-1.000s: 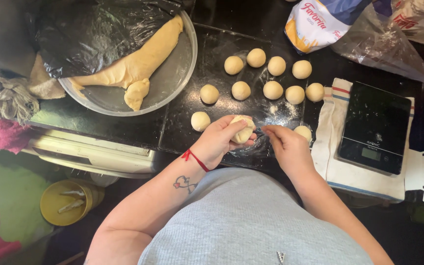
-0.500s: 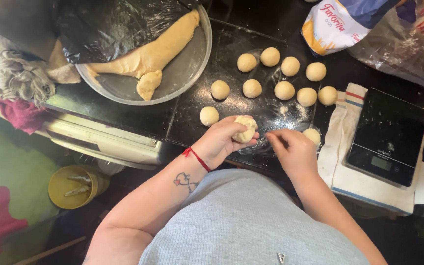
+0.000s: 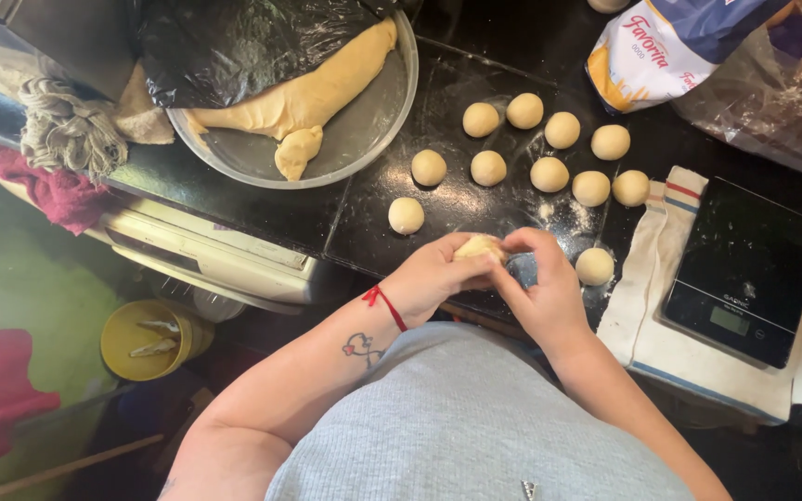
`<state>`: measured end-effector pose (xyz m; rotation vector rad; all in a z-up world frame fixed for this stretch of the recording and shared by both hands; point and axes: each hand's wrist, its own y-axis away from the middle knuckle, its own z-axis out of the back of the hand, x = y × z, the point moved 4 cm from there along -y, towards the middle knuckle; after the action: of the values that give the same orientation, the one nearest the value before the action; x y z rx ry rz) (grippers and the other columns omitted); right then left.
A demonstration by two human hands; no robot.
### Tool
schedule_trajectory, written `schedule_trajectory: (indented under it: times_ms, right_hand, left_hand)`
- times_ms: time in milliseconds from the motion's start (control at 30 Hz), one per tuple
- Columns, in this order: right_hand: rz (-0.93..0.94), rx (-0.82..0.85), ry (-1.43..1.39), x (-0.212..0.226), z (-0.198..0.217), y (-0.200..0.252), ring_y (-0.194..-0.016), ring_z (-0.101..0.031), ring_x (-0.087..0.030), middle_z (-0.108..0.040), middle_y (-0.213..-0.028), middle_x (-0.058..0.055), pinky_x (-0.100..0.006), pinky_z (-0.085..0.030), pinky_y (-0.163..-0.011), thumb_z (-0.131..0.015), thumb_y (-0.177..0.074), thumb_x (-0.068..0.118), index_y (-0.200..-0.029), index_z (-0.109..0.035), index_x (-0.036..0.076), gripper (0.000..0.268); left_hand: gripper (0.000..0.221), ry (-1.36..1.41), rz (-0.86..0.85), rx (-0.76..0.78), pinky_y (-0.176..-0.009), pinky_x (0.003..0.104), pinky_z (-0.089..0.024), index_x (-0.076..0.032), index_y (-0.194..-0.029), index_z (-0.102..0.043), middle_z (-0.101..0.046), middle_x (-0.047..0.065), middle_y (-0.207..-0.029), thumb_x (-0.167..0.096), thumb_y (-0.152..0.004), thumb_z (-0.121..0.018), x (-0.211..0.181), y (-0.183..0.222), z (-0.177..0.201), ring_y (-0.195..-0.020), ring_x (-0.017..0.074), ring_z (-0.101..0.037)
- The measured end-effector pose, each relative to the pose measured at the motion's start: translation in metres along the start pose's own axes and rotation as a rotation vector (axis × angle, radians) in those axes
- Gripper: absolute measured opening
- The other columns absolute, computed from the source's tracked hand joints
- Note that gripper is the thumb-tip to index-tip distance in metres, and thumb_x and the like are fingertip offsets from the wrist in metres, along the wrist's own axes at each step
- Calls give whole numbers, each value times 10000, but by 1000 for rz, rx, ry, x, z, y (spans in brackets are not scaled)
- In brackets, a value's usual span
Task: Portioning dough, weighing it on a scale, and rolling it into small balls.
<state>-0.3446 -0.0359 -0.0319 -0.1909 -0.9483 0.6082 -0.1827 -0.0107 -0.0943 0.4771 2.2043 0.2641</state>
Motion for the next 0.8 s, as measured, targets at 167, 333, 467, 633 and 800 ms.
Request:
schedule_trajectory:
  times_ms: [167,333,467,633,800]
  right_hand:
    - [64,100,-182,26,4,-5,-1316,-648,-349,-646,-1411,-171,-527,-515,-1109,-920,-861,148,-1393,-627,32,618]
    - [-89,80,-314,5,1,7,-1219,-687,-279,-741,-1275,-121,-469,-537,-1069,-807,-954,42,-1341,-722,19,397]
    - [-454,-69,-598,-42,2,21,-838,-768,-183,-781,-1043,-163,-345,-694,-785,-632,-1113,53,-1308,-696,-44,227]
    - [-467,-113,-760,-30,-2,24,-944,-749,-193,-734,-1198,-187,-396,-694,-883,-682,-1034,12,-1396,-618,-78,378]
    - [-289,-111,-642,-16,9,20,-1029,-755,-236,-700,-1219,-181,-449,-675,-955,-715,-991,-83,-1352,-653,-107,366]
  left_hand:
    - [407,-41,-24,-116,-650,208,-676,30,-1423,-639,-774,148,-1008,-80,-1035,-688,-3,2,4,-794,196,-823]
    - [363,-15,0,-45,-754,451,-721,-19,-1407,-622,-748,232,-1086,-202,-1094,-642,-22,17,-14,-886,334,-813]
    - [509,-172,2,35,-710,408,-731,4,-1433,-577,-751,249,-1028,-235,-1028,-772,-16,18,-12,-810,292,-809]
    - [367,-158,-64,-61,-604,285,-716,-12,-1291,-737,-711,106,-868,-194,-989,-835,-20,11,-7,-699,142,-746]
    - [527,-10,-110,-163,-663,288,-724,-32,-1382,-576,-597,76,-967,-157,-959,-865,-18,11,-9,-817,131,-690]
